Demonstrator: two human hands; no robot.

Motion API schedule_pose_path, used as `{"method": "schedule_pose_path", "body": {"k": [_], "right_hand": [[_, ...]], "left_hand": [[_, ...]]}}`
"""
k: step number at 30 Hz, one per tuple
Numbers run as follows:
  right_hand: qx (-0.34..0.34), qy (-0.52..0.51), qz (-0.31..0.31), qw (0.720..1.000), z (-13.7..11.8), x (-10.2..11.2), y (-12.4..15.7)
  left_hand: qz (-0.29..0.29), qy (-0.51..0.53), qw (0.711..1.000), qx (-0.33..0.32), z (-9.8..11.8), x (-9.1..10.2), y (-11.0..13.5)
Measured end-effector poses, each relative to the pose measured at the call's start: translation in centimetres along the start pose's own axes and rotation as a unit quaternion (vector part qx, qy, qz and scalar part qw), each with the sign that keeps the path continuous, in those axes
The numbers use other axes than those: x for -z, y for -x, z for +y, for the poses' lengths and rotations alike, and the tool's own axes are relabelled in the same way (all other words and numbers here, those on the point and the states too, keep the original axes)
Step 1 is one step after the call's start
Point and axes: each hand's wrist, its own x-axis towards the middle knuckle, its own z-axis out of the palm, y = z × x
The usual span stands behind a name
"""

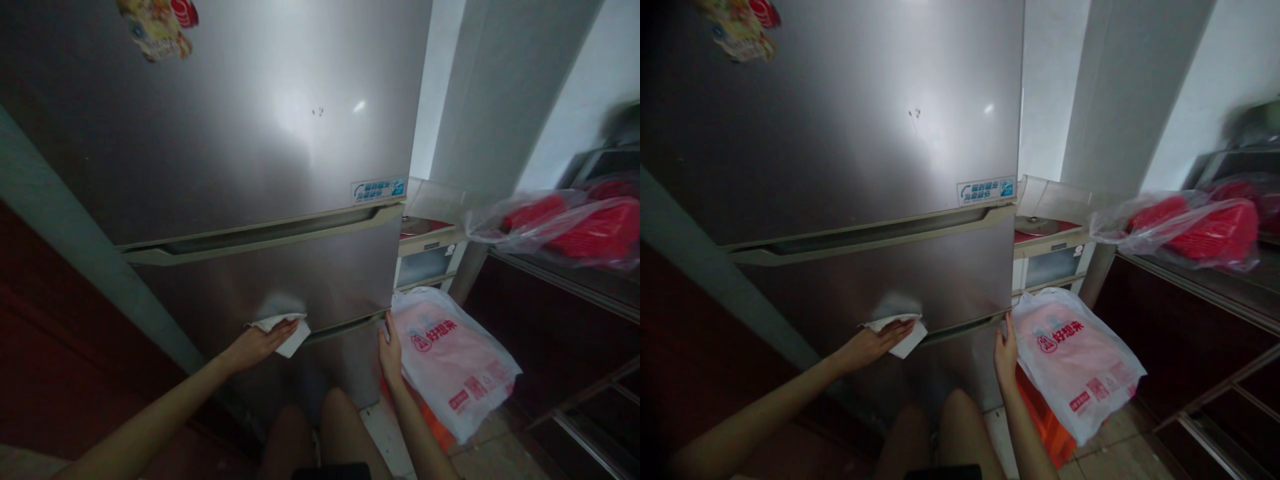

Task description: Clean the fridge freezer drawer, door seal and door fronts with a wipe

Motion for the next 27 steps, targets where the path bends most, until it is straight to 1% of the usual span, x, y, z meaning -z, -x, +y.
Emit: {"method": "schedule_pose_path", "body": {"k": [2, 4, 8, 10, 12, 13, 15, 17, 18, 21, 23, 25, 27], "right_hand": [[0.0, 0.001, -0.002, 1.0, 0.0, 0.0, 0.0], [0.001, 0.001, -0.003, 1.0, 0.0, -0.1, 0.0], [-0.002, -0.005, -0.001, 1.0, 0.0, -0.1, 0.0], [-0.007, -0.008, 0.0, 1.0, -0.1, 0.0, 0.0], [-0.013, -0.009, 0.003, 1.0, -0.4, 0.1, 0.1], [-0.016, -0.009, 0.004, 1.0, -0.6, 0.3, 0.2], [-0.021, -0.007, 0.007, 1.0, -1.2, 0.5, 0.7], [-0.024, -0.004, 0.01, 1.0, -2.4, 0.8, 1.4], [-0.023, -0.006, 0.01, 1.0, -3.2, 1.0, 1.8], [-0.012, -0.024, -0.005, 1.0, -6.7, 1.2, 3.0], [0.007, -0.042, -0.032, 0.999, -9.8, 1.1, 3.7], [0.03, -0.052, -0.071, 0.996, -13.1, 0.9, 4.2], [0.052, -0.055, -0.102, 0.992, -16.0, 0.6, 4.4]], "left_hand": [[-0.017, 0.031, 0.999, 0.006, 0.6, -1.3, 0.6], [-0.033, 0.052, 0.998, 0.0, 1.0, -2.1, 1.1], [-0.066, 0.066, 0.995, -0.024, 1.5, -2.9, 1.6], [-0.068, 0.065, 0.995, -0.025, 1.9, -2.7, 1.4], [-0.06, 0.072, 0.995, -0.018, 2.6, -1.8, 0.9], [-0.056, 0.084, 0.995, -0.006, 3.1, -1.2, 0.6], [-0.046, 0.133, 0.989, 0.052, 4.2, 0.2, -0.3], [-0.021, 0.218, 0.967, 0.133, 5.3, 1.8, -1.3], [-0.004, 0.268, 0.947, 0.176, 5.8, 2.5, -1.8], [0.038, 0.385, 0.87, 0.307, 6.8, 4.3, -3.2], [0.048, 0.411, 0.826, 0.383, 7.0, 5.3, -3.9], [0.052, 0.414, 0.805, 0.422, 7.0, 6.0, -4.5], [0.044, 0.409, 0.8, 0.437, 7.0, 6.4, -4.8]]}}
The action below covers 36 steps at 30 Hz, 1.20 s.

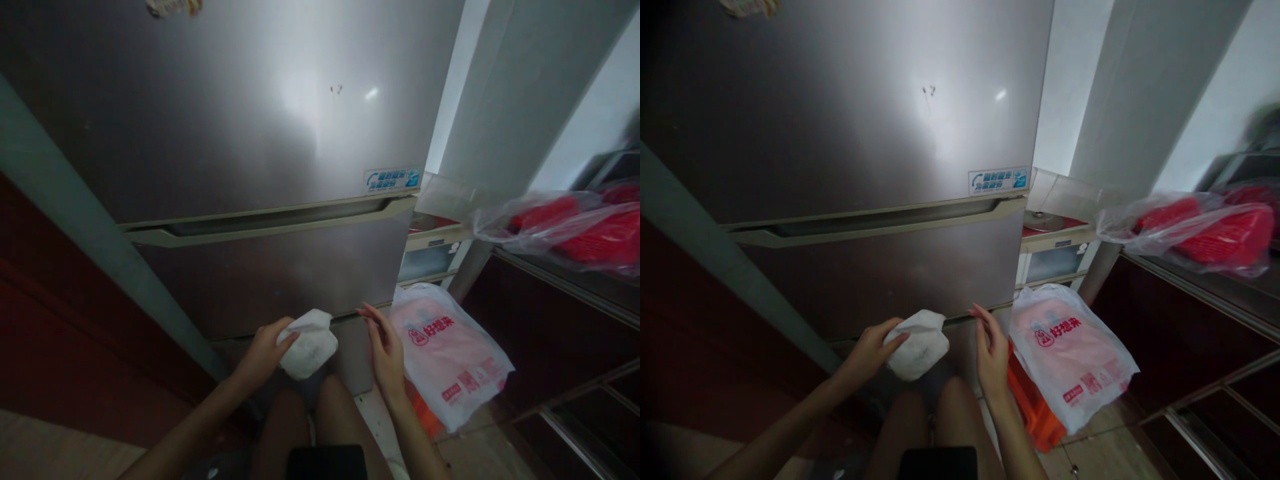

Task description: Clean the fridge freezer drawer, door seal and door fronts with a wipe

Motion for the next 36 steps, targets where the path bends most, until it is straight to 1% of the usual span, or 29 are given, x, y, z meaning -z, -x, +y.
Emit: {"method": "schedule_pose_path", "body": {"k": [2, 4, 6, 7, 8, 9, 11, 12, 13, 14, 15, 16, 20, 23, 27, 29, 30, 31, 32, 34, 35, 36], "right_hand": [[0.031, 0.008, -0.051, 0.998, -2.3, -0.6, -0.4], [0.076, 0.029, -0.113, 0.99, -4.1, -1.2, -0.7], [0.128, 0.059, -0.179, 0.974, -5.5, -1.8, -1.0], [0.149, 0.081, -0.219, 0.961, -6.1, -2.2, -1.2], [0.164, 0.11, -0.265, 0.944, -6.7, -2.6, -1.3], [0.17, 0.149, -0.317, 0.921, -7.1, -3.1, -1.4], [0.158, 0.255, -0.412, 0.86, -7.9, -3.9, -1.6], [0.146, 0.312, -0.445, 0.826, -8.1, -4.3, -1.7], [0.134, 0.362, -0.465, 0.796, -8.3, -4.6, -1.9], [0.123, 0.401, -0.476, 0.773, -8.4, -4.8, -2.0], [0.114, 0.428, -0.481, 0.757, -8.5, -4.9, -2.2], [0.107, 0.442, -0.483, 0.748, -8.5, -4.9, -2.4], [0.086, 0.451, -0.494, 0.739, -8.6, -4.6, -2.7], [0.09, 0.427, -0.525, 0.731, -8.8, -4.9, -2.4], [0.106, 0.378, -0.578, 0.715, -8.4, -6.4, -2.1], [0.1, 0.356, -0.613, 0.698, -7.6, -7.4, -2.1], [0.091, 0.335, -0.633, 0.692, -7.0, -7.9, -2.2], [0.063, 0.304, -0.651, 0.693, -6.4, -8.4, -2.3], [0.021, 0.265, -0.664, 0.699, -5.8, -8.9, -2.4], [-0.082, 0.192, -0.668, 0.715, -4.6, -9.7, -2.5], [-0.127, 0.165, -0.661, 0.721, -4.1, -10.1, -2.5], [-0.157, 0.152, -0.654, 0.724, -3.9, -10.5, -2.5]], "left_hand": [[-0.014, -0.015, 1.0, 0.01, 0.1, 0.0, 0.0], [-0.033, -0.035, 0.999, 0.015, 0.0, -0.2, 0.1], [-0.054, -0.062, 0.996, 0.02, 0.0, -0.4, 0.2], [-0.066, -0.076, 0.995, 0.023, 0.0, -0.5, 0.2], [-0.08, -0.088, 0.993, 0.026, 0.1, -0.6, 0.3], [-0.092, -0.096, 0.991, 0.028, 0.2, -0.6, 0.4], [-0.104, -0.099, 0.989, 0.027, 0.5, -0.6, 0.5], [-0.104, -0.1, 0.989, 0.026, 0.7, -0.5, 0.6], [-0.101, -0.104, 0.989, 0.026, 0.9, -0.5, 0.7], [-0.097, -0.109, 0.989, 0.029, 1.0, -0.3, 0.8], [-0.093, -0.114, 0.988, 0.034, 1.1, -0.2, 1.0], [-0.089, -0.118, 0.988, 0.039, 1.0, -0.1, 1.2], [-0.082, -0.126, 0.988, 0.042, 0.6, 0.2, 2.0], [-0.107, -0.149, 0.983, 0.014, 0.2, 0.0, 2.4], [-0.145, -0.185, 0.972, -0.021, 0.4, -0.3, 2.7], [-0.15, -0.199, 0.968, -0.027, 0.4, -0.1, 3.0], [-0.143, -0.197, 0.97, -0.029, 0.3, 0.0, 3.2], [-0.127, -0.185, 0.974, -0.029, 0.1, 0.3, 3.5], [-0.098, -0.163, 0.981, -0.028, -0.2, 0.7, 3.8], [0.0, -0.093, 0.996, -0.014, -1.1, 1.6, 4.6], [0.058, -0.049, 0.997, 0.003, -1.7, 2.2, 5.2], [0.115, -0.005, 0.993, 0.027, -2.4, 2.8, 5.8]]}}
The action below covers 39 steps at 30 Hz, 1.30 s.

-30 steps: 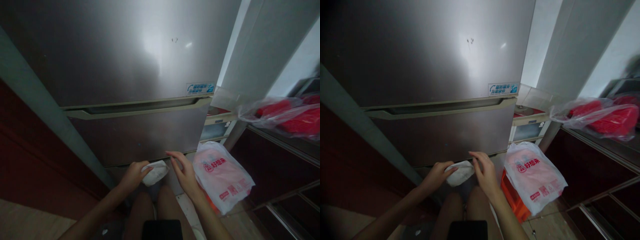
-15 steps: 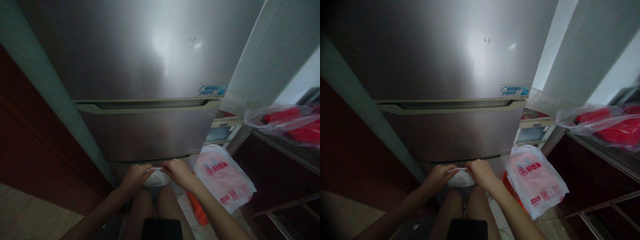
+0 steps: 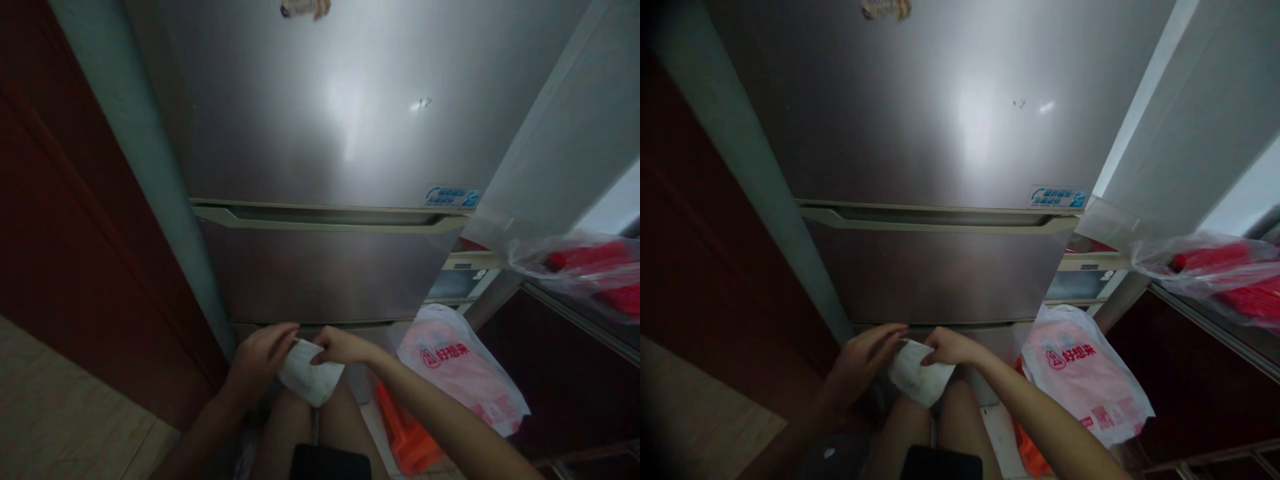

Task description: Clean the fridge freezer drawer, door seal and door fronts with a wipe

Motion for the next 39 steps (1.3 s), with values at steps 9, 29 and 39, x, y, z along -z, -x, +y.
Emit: {"method": "schedule_pose_path", "body": {"k": [9, 29, 39], "right_hand": [[0.12, -0.313, 0.035, 0.941, -8.9, 0.6, -2.7], [0.476, 0.658, 0.148, 0.564, -20.3, 0.1, -9.4], [0.43, 0.695, 0.18, 0.548, -20.5, 2.4, -12.1]], "left_hand": [[0.21, 0.244, 0.911, 0.258, -5.3, 2.4, 6.7], [0.193, 0.369, 0.857, 0.305, -7.5, -2.8, 13.2], [0.171, 0.379, 0.859, 0.299, -7.3, -3.1, 13.4]]}}
